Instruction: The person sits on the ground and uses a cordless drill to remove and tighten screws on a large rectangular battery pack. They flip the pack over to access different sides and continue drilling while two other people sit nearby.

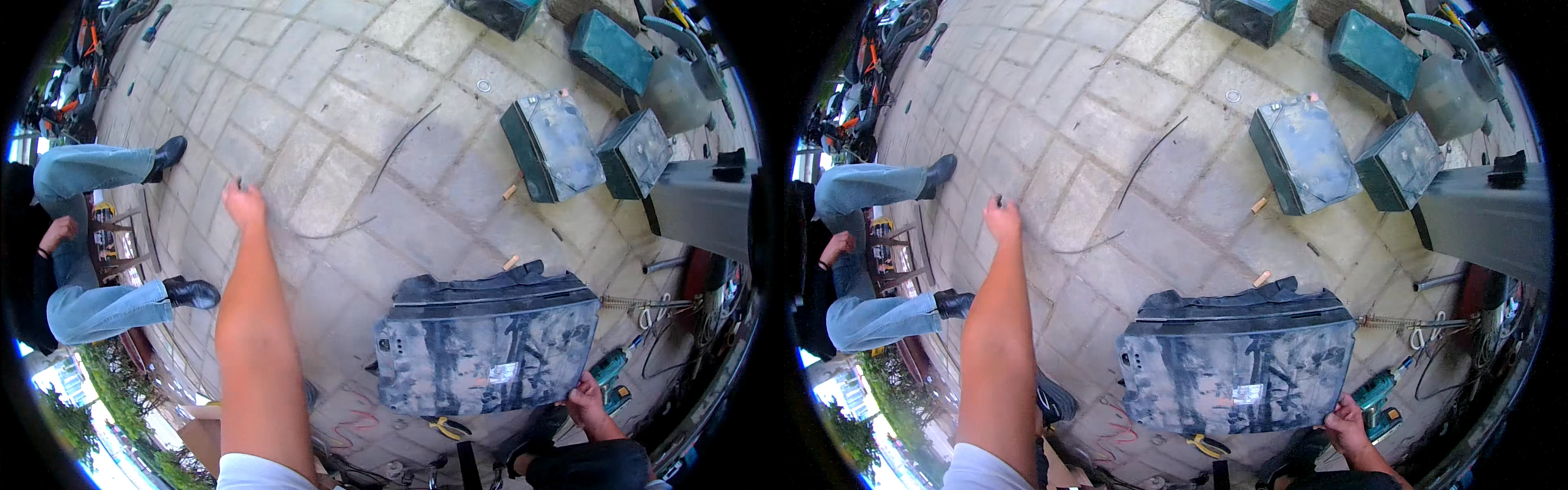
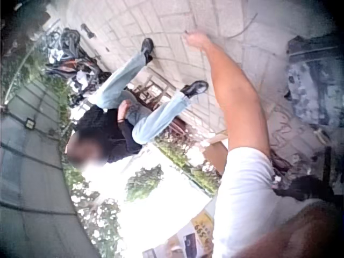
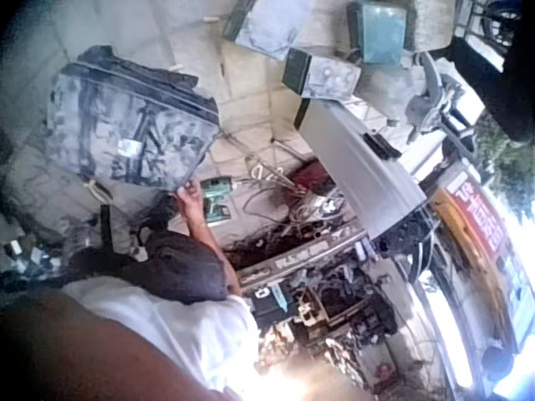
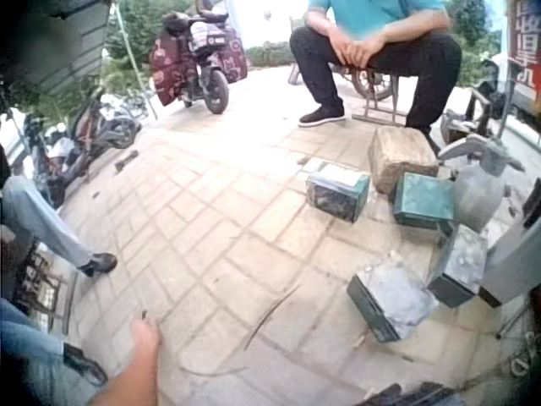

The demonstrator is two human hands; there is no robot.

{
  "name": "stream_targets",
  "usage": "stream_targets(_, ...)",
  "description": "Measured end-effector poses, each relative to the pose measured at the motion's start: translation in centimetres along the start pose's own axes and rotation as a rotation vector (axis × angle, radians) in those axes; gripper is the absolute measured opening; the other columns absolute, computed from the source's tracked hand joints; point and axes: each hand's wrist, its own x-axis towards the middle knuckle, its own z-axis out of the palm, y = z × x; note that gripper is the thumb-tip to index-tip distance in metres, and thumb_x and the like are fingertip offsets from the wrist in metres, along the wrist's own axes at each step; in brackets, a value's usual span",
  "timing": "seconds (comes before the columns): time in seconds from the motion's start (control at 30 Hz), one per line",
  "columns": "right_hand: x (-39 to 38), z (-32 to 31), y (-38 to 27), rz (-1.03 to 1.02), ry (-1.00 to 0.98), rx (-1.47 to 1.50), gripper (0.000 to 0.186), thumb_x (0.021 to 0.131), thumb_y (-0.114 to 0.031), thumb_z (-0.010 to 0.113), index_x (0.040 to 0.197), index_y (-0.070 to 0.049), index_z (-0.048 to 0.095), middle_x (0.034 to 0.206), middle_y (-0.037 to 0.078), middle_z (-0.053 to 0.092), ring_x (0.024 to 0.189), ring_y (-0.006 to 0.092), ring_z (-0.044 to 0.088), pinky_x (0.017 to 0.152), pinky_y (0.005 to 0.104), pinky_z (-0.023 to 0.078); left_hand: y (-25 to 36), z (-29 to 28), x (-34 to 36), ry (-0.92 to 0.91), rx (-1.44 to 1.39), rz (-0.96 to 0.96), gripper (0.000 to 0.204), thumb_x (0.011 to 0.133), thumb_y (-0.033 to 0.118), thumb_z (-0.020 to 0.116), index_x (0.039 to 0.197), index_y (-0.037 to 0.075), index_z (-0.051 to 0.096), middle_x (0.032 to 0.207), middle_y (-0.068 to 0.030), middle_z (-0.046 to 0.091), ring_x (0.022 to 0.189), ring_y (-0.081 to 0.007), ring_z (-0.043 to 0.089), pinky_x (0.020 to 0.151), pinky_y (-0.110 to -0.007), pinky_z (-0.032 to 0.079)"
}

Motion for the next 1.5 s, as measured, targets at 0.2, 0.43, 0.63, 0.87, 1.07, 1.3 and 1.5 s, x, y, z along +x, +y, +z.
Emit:
stream_targets(0.2,-0.5,0.9,-1.3,0.034,0.048,0.054,0.061,0.073,-0.019,0.081,0.122,-0.001,0.049,0.102,0.010,0.066,0.084,0.0223,0.066,0.069,0.0350,0.055,-1.4,-1.4,-0.3,-0.258,-0.006,0.097,0.031,0.080,0.020,0.067,0.106,0.003,0.068,0.104,-0.0193,0.064,0.097,-0.0350,0.061,0.088,-0.042,0.048)
stream_targets(0.43,0.1,0.7,-0.9,0.045,0.018,0.088,0.061,0.075,-0.015,0.079,0.124,0.002,0.047,0.104,0.012,0.066,0.086,0.0235,0.066,0.071,0.0356,0.055,7.6,-0.5,2.5,-0.132,-0.108,0.347,0.034,0.082,0.020,0.067,0.113,0.005,0.066,0.106,-0.0190,0.064,0.100,-0.0346,0.060,0.089,-0.041,0.047)
stream_targets(0.63,0.0,-0.1,-0.8,0.022,0.003,0.075,0.055,0.075,-0.013,0.078,0.120,0.002,0.050,0.104,0.012,0.066,0.087,0.0230,0.066,0.073,0.0353,0.054,17.6,3.4,4.1,-0.327,-0.330,0.518,0.028,0.083,0.013,0.064,0.110,0.006,0.067,0.104,-0.0185,0.064,0.097,-0.0360,0.060,0.087,-0.042,0.048)
stream_targets(0.87,-0.1,-1.1,-0.1,0.011,-0.029,0.052,0.053,0.073,-0.011,0.079,0.117,0.003,0.054,0.103,0.009,0.066,0.084,0.0203,0.065,0.075,0.0335,0.053,18.2,2.1,1.6,-0.096,-0.221,0.426,0.016,0.085,0.011,0.058,0.094,0.004,0.069,0.096,-0.0188,0.066,0.091,-0.0373,0.060,0.079,-0.045,0.048)
stream_targets(1.07,-0.9,-2.1,-1.4,0.151,0.066,-0.353,0.044,0.071,-0.013,0.081,0.108,-0.002,0.058,0.081,-0.001,0.053,0.073,0.0126,0.052,0.065,0.0290,0.045,23.8,-8.6,-4.9,-0.393,-0.840,0.171,0.033,0.092,0.023,0.059,0.112,-0.002,0.064,0.095,-0.0126,0.067,0.087,-0.0199,0.063,0.082,-0.033,0.049)
stream_targets(1.3,2.4,-3.4,1.2,-0.133,-0.143,-0.215,0.062,0.074,-0.020,0.082,0.123,0.004,0.052,0.084,0.000,0.056,0.073,0.0103,0.054,0.066,0.0269,0.046,29.8,-26.2,-26.7,-0.813,-1.095,0.239,0.021,0.092,0.012,0.061,0.106,-0.002,0.064,0.092,-0.0056,0.064,0.082,-0.0126,0.059,0.078,-0.026,0.047)
stream_targets(1.5,2.3,-4.2,2.2,-0.094,-0.320,0.111,0.057,0.078,-0.012,0.068,0.129,0.004,0.048,0.076,0.002,0.053,0.067,0.0133,0.053,0.063,0.0292,0.046,30.9,-30.3,-42.2,-1.012,-0.942,0.477,0.018,0.089,0.006,0.063,0.106,0.000,0.066,0.093,-0.0060,0.066,0.083,-0.0121,0.060,0.076,-0.026,0.049)
